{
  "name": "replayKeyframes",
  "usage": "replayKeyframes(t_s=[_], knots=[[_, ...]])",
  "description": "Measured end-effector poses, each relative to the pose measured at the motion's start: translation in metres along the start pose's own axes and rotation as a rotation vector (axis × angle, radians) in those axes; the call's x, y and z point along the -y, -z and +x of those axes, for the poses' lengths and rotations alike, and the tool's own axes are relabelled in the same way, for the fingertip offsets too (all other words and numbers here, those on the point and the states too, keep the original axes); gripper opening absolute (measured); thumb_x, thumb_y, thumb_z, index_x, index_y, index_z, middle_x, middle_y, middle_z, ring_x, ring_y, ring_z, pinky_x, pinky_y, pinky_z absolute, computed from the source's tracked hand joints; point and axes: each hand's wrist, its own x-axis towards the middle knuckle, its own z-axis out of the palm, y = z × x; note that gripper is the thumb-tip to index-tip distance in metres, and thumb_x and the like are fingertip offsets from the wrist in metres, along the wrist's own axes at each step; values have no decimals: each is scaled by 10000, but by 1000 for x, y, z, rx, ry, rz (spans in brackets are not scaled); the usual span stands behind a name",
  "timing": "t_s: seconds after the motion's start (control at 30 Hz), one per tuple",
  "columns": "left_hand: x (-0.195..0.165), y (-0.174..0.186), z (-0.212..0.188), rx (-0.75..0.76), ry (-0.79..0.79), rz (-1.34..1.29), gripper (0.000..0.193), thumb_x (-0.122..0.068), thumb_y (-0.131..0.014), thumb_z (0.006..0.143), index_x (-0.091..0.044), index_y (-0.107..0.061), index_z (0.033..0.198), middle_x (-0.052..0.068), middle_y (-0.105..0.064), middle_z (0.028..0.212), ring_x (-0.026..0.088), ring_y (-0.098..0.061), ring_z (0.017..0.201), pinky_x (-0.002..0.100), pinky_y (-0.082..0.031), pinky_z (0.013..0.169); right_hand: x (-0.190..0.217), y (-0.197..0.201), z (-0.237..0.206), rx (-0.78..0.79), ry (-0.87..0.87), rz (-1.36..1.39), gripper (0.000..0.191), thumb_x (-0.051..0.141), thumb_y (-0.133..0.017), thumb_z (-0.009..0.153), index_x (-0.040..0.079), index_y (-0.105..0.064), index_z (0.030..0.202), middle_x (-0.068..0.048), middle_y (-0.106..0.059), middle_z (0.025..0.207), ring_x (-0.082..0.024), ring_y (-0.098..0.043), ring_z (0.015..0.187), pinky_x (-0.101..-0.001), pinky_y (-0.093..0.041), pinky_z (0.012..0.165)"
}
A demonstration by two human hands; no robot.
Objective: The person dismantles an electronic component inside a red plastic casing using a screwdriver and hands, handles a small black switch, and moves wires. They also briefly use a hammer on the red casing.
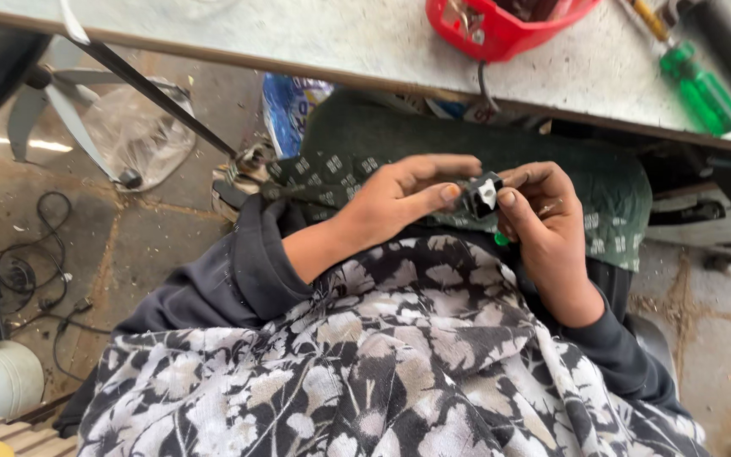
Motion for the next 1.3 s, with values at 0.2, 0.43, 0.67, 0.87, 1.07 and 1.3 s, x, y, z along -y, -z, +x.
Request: replayKeyframes(t_s=[0.2, 0.43, 0.67, 0.87, 1.07, 1.3], knots=[[11, -12, -6, -56, 116, -179, 384, -170, -677, 1033, -15, -629, 1381, 70, -690, 1281, 142, -673, 1162, 319, -588, 1020, 7, -9, -5, -32, 232, -364, 147, 112, -652, 1078, 15, -587, 1167, -19, -606, 1130, -43, -504, 807, -202, -416, 708], [19, -7, -6, -95, 33, -189, 328, -106, -694, 1012, 9, -669, 1318, 94, -735, 1205, 137, -710, 1069, 276, -599, 974, 16, -14, -4, -78, 499, -833, 311, 64, -880, 883, -1, -723, 1142, -84, -632, 1080, -74, -526, 713, -229, -430, 633], [17, -8, -8, -150, -24, -94, 245, -64, -695, 1020, 29, -716, 1246, 105, -754, 1162, 115, -707, 1034, 240, -596, 936, 13, -8, -6, -2, 370, -663, 238, 19, -791, 951, -12, -715, 1175, -73, -653, 1117, -79, -609, 823, -224, -485, 729], [12, -9, -12, -202, -139, 327, 188, -78, -744, 987, -11, -756, 1162, 65, -775, 1067, 90, -726, 960, 210, -602, 826, 7, -7, -4, 46, 313, -566, 132, -17, -761, 980, -19, -703, 1099, -63, -662, 1089, -78, -628, 898, -210, -509, 773], [3, -5, -13, -123, -490, 799, 107, -127, -678, 1058, -43, -622, 1092, 73, -621, 993, 170, -646, 841, 327, -526, 715, 1, -11, -5, 40, 457, -778, 204, -34, -784, 927, -12, -691, 1108, -102, -643, 1083, -110, -590, 742, -249, -482, 654], [7, -5, -15, -43, -389, 786, 195, -201, -508, 1146, -26, -579, 1100, 80, -559, 992, 188, -605, 839, 339, -505, 742, -7, -12, -9, 141, 652, -882, 302, 7, -832, 882, 15, -644, 1118, -132, -636, 1100, -191, -659, 780, -312, -536, 662]])
